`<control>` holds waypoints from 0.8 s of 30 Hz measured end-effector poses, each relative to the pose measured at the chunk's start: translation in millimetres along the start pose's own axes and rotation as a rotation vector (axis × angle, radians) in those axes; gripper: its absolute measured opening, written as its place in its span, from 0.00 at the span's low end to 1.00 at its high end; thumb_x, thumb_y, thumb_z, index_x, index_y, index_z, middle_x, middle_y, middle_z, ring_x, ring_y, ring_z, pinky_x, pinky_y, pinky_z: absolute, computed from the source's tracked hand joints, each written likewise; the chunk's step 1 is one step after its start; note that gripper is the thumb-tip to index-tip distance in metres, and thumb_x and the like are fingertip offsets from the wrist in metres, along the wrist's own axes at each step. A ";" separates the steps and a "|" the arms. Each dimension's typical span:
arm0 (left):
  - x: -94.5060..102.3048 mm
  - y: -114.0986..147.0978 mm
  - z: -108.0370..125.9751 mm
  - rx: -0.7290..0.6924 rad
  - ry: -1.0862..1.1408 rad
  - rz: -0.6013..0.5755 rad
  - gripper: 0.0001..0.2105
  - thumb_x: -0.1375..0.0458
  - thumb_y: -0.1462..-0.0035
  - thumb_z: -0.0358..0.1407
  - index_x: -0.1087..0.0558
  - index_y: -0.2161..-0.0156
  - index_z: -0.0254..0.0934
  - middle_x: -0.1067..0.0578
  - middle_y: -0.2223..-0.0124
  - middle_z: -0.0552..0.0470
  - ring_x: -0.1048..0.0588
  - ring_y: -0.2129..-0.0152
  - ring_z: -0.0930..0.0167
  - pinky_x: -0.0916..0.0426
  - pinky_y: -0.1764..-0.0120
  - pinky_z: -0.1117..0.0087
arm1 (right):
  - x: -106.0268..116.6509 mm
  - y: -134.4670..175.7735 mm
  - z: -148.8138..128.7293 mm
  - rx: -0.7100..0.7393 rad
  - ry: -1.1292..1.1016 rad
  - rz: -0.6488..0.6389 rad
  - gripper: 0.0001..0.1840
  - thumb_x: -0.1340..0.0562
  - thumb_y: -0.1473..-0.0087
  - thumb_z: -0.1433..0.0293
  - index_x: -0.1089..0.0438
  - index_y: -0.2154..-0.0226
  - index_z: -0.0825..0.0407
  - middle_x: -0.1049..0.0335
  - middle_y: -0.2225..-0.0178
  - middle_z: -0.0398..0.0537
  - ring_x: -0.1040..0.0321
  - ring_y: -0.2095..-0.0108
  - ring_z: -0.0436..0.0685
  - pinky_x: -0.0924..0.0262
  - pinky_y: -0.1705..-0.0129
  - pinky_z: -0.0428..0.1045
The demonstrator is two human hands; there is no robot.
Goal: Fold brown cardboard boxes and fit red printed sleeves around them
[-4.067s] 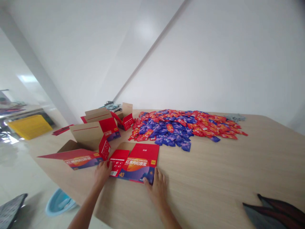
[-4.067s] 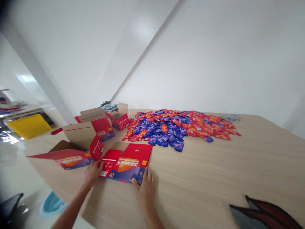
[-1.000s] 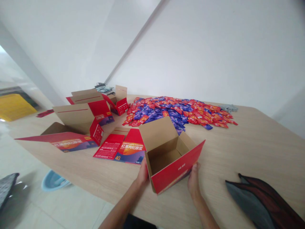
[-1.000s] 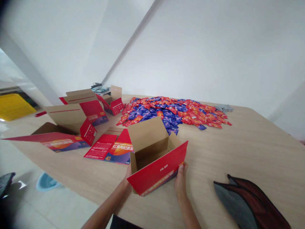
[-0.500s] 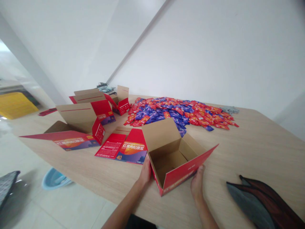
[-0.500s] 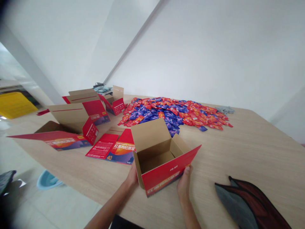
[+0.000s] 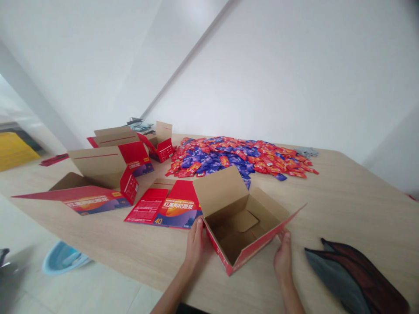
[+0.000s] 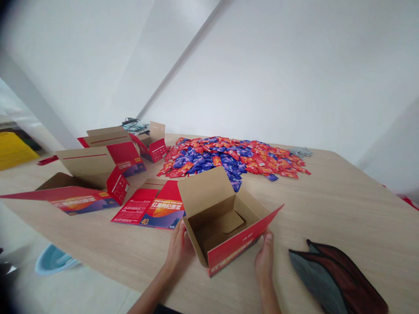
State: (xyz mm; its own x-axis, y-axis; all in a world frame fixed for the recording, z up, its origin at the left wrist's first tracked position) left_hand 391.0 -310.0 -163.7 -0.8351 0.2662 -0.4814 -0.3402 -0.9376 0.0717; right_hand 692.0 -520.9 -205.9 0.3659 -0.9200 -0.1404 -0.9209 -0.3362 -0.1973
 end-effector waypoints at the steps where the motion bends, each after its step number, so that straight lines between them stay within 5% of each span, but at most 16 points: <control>1: 2.0 1.6 5.9 -0.030 -0.055 0.017 0.19 0.35 0.37 0.51 0.20 0.51 0.39 0.19 0.46 0.40 0.25 0.43 0.51 0.34 0.37 0.52 | 6.1 -1.8 -1.7 -0.004 0.000 -0.008 0.43 0.47 0.33 0.33 0.27 0.48 0.55 0.26 0.48 0.55 0.35 0.41 0.71 0.48 0.32 0.65; 7: 4.6 14.7 68.7 -0.389 -0.479 0.036 0.18 0.40 0.32 0.49 0.24 0.44 0.42 0.23 0.43 0.43 0.26 0.45 0.56 0.33 0.41 0.54 | 50.1 -23.6 -46.5 0.017 0.000 0.000 0.41 0.42 0.37 0.31 0.27 0.53 0.52 0.26 0.50 0.57 0.30 0.46 0.73 0.41 0.41 0.66; 10: -21.7 34.4 116.8 -0.679 -0.707 -0.066 0.17 0.44 0.29 0.41 0.28 0.39 0.44 0.27 0.41 0.43 0.28 0.44 0.58 0.33 0.42 0.55 | 63.9 -39.0 -126.4 0.210 0.101 0.070 0.32 0.37 0.35 0.38 0.28 0.51 0.50 0.27 0.50 0.56 0.30 0.47 0.70 0.38 0.44 0.63; 13: -72.4 55.6 141.9 -0.809 -0.967 -0.427 0.20 0.46 0.30 0.34 0.30 0.36 0.47 0.26 0.39 0.43 0.29 0.41 0.58 0.36 0.38 0.54 | 47.2 -51.8 -230.8 0.477 0.253 0.040 0.26 0.32 0.34 0.45 0.26 0.50 0.49 0.26 0.50 0.54 0.28 0.49 0.67 0.37 0.43 0.62; 15: -97.5 66.4 143.9 -0.759 -1.092 -0.666 0.22 0.43 0.31 0.36 0.31 0.34 0.47 0.24 0.39 0.43 0.28 0.41 0.57 0.36 0.38 0.53 | 13.7 -60.2 -284.9 0.601 0.395 -0.126 0.24 0.32 0.35 0.45 0.23 0.52 0.47 0.24 0.50 0.53 0.28 0.49 0.67 0.38 0.42 0.62; 17: -111.4 73.5 142.2 -0.673 -1.174 -0.805 0.26 0.37 0.34 0.43 0.31 0.33 0.45 0.22 0.39 0.41 0.26 0.42 0.54 0.35 0.39 0.53 | -34.0 -60.6 -310.5 0.684 0.542 -0.455 0.29 0.31 0.38 0.40 0.20 0.48 0.44 0.25 0.47 0.52 0.29 0.46 0.70 0.38 0.39 0.65; 21: -125.3 83.8 133.9 -0.578 -1.248 -0.915 0.26 0.34 0.37 0.51 0.24 0.38 0.43 0.18 0.45 0.40 0.21 0.48 0.52 0.34 0.41 0.51 | -96.3 -29.8 -294.7 0.790 0.713 -1.109 0.44 0.26 0.49 0.33 0.25 0.38 0.38 0.29 0.39 0.52 0.35 0.38 0.76 0.43 0.34 0.71; 24: -130.9 89.9 130.9 -0.601 -1.265 -0.930 0.20 0.34 0.36 0.50 0.20 0.45 0.43 0.16 0.49 0.42 0.19 0.50 0.53 0.34 0.42 0.51 | -100.8 -15.5 -269.3 0.750 0.809 -1.298 0.30 0.31 0.35 0.40 0.24 0.39 0.37 0.26 0.42 0.49 0.31 0.41 0.71 0.40 0.35 0.67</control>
State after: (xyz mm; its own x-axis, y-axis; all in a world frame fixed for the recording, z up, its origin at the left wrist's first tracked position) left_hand 413.2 -399.8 20.1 -0.3594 0.4608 0.8115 -0.9310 -0.2364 -0.2780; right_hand 633.2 -477.2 72.7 0.3950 -0.0773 0.9154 0.2533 -0.9487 -0.1894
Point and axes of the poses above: each hand's wrist, its own y-axis away from the middle knuckle, its own x-axis out of the back of the hand, z = x × y, the point moved 10 cm from there along -y, towards the middle knuckle
